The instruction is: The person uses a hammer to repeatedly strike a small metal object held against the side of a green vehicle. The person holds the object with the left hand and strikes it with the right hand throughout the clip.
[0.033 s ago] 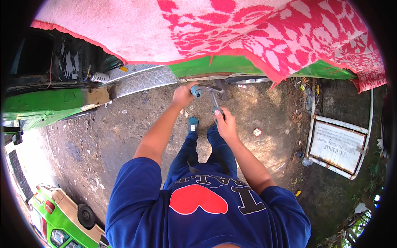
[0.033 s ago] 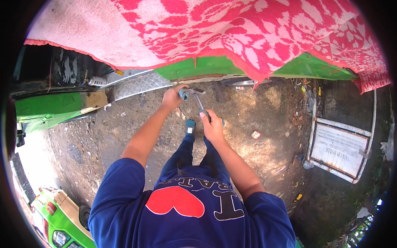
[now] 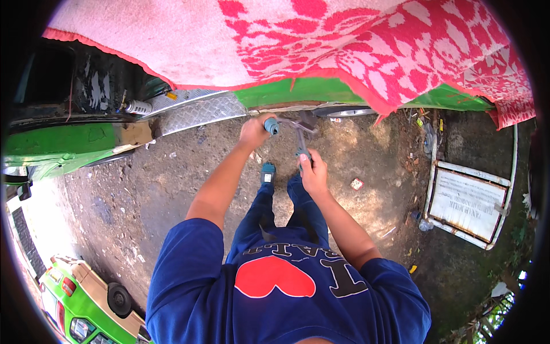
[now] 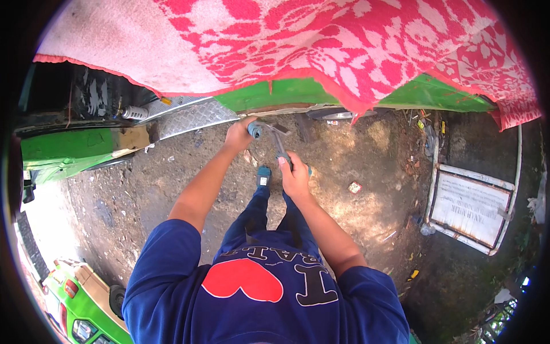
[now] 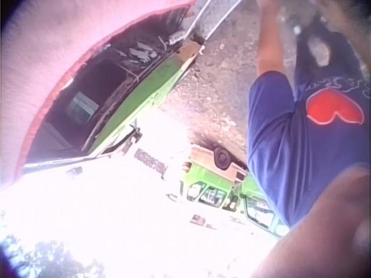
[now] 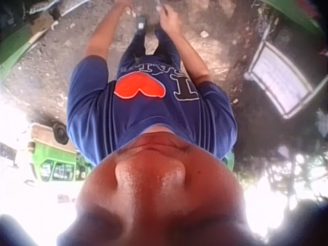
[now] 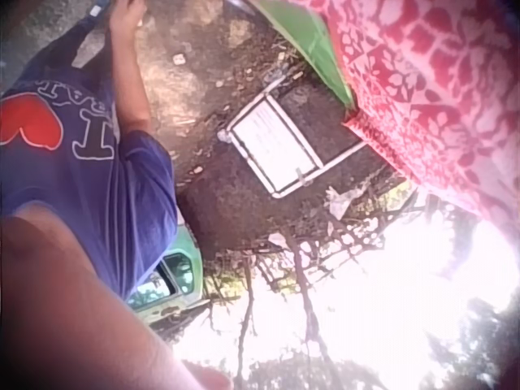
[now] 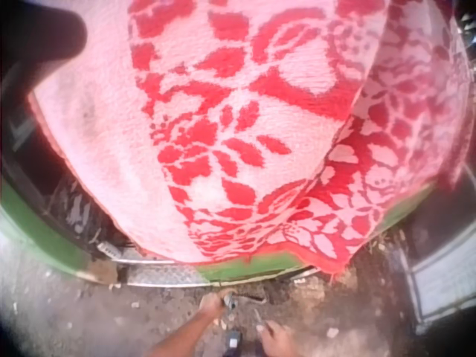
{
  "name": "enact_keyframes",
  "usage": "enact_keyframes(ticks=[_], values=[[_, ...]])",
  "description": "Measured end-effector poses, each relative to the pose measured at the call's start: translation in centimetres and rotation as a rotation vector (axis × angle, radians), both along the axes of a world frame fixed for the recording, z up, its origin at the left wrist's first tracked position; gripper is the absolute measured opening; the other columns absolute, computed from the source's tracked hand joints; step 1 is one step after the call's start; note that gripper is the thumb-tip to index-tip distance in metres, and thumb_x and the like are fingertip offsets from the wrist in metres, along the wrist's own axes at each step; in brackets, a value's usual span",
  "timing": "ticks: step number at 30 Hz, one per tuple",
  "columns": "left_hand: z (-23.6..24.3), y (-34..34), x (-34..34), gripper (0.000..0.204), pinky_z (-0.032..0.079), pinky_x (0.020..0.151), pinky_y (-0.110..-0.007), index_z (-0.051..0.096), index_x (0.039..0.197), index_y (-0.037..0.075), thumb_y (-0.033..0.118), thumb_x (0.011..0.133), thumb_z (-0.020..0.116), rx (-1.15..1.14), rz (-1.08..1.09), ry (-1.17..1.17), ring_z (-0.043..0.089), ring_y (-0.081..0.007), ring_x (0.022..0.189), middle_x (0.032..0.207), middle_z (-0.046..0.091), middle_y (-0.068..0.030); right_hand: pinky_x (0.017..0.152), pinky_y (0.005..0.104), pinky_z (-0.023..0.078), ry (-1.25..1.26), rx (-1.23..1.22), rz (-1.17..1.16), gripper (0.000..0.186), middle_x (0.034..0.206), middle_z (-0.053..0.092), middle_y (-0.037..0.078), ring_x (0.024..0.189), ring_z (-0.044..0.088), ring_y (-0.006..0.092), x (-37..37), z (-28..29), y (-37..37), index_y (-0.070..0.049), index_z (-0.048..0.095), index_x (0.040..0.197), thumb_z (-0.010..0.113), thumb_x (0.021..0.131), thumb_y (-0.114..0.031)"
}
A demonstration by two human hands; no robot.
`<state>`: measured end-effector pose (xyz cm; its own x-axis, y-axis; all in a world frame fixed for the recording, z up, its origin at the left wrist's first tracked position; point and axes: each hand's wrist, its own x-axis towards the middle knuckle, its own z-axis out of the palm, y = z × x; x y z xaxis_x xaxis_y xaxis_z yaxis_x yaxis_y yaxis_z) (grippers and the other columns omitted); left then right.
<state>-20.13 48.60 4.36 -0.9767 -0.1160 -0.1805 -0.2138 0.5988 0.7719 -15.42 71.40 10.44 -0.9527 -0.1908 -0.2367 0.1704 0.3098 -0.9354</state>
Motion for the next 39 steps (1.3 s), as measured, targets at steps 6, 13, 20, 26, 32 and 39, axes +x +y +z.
enact_keyframes(ticks=[6, 13, 20, 26, 32, 39], values=[[-0.8, -0.6, -1.3, 0.038, 0.052, 0.076, -0.045, 0.065, 0.109, 0.022, 0.009, 0.074, 0.066, 0.086, 0.061, 0.016, 0.066, -0.0356, 0.091, 0.097, 0.07, -0.0125, 0.062, 0.0361, 0.048, 0.221, 0.219, 0.076, 0.026, 0.069, 0.061, 0.014, 0.063, 0.062, 0.028, -1.6, 1.4, -1.7, -0.003, 0.06, 0.108, 0.061, 0.095, -0.025], [-1.5, 0.3, -1.2, 0.045, 0.052, 0.078, -0.043, 0.063, 0.113, 0.016, 0.001, 0.071, 0.07, 0.11, 0.081, 0.074, 0.065, -0.0375, 0.096, 0.102, 0.069, -0.016, 0.058, 0.0282, 0.042, 0.099, 0.012, -0.032, 0.026, 0.066, 0.054, 0.005, 0.06, 0.049, 0.0108, -1.4, 0.9, -0.2, 0.0, 0.059, 0.102, 0.062, 0.096, -0.026], [-1.9, 1.9, 0.7, 0.042, 0.052, 0.079, -0.047, 0.061, 0.11, 0.019, 0.002, 0.072, 0.066, 0.042, 0.057, 0.106, 0.064, -0.0394, 0.096, 0.106, 0.067, -0.0147, 0.047, 0.0222, 0.038, -0.028, -0.102, -0.077, 0.023, 0.074, 0.055, -0.002, 0.057, 0.046, 0.0038, 0.2, -1.7, 2.5, -0.002, 0.059, 0.103, 0.057, 0.1, -0.025], [-1.6, 2.3, -0.4, 0.04, 0.052, 0.079, -0.049, 0.061, 0.109, 0.018, 0.002, 0.073, 0.065, 0.105, 0.11, 0.151, 0.063, -0.0409, 0.095, 0.105, 0.067, -0.0165, 0.049, 0.0215, 0.038, -0.167, -0.112, -0.077, 0.023, 0.075, 0.054, -0.002, 0.058, 0.046, 0.0034, 0.3, -1.1, 2.7, -0.003, 0.059, 0.105, 0.057, 0.1, -0.025], [-1.2, 3.9, -2.1, 0.041, 0.052, 0.079, -0.048, 0.061, 0.114, 0.017, 0.005, 0.075, 0.067, -0.019, 0.145, 0.004, 0.064, -0.0411, 0.094, 0.101, 0.068, -0.0177, 0.052, 0.0221, 0.039, -0.244, -0.172, -0.073, 0.024, 0.07, 0.054, -0.004, 0.059, 0.047, 0.0035, -0.9, 0.6, 2.6, -0.003, 0.061, 0.106, 0.059, 0.099, -0.025], [-2.1, 4.4, 2.3, 0.041, 0.053, 0.08, -0.048, 0.061, 0.111, 0.018, 0.004, 0.073, 0.068, 0.009, 0.037, 0.138, 0.063, -0.0401, 0.096, 0.108, 0.066, -0.0146, 0.052, 0.0235, 0.039, -0.195, -0.134, -0.058, 0.022, 0.07, 0.056, -0.003, 0.058, 0.048, 0.0044, -2.9, 0.2, 5.3, -0.003, 0.064, 0.102, 0.061, 0.097, -0.024]])
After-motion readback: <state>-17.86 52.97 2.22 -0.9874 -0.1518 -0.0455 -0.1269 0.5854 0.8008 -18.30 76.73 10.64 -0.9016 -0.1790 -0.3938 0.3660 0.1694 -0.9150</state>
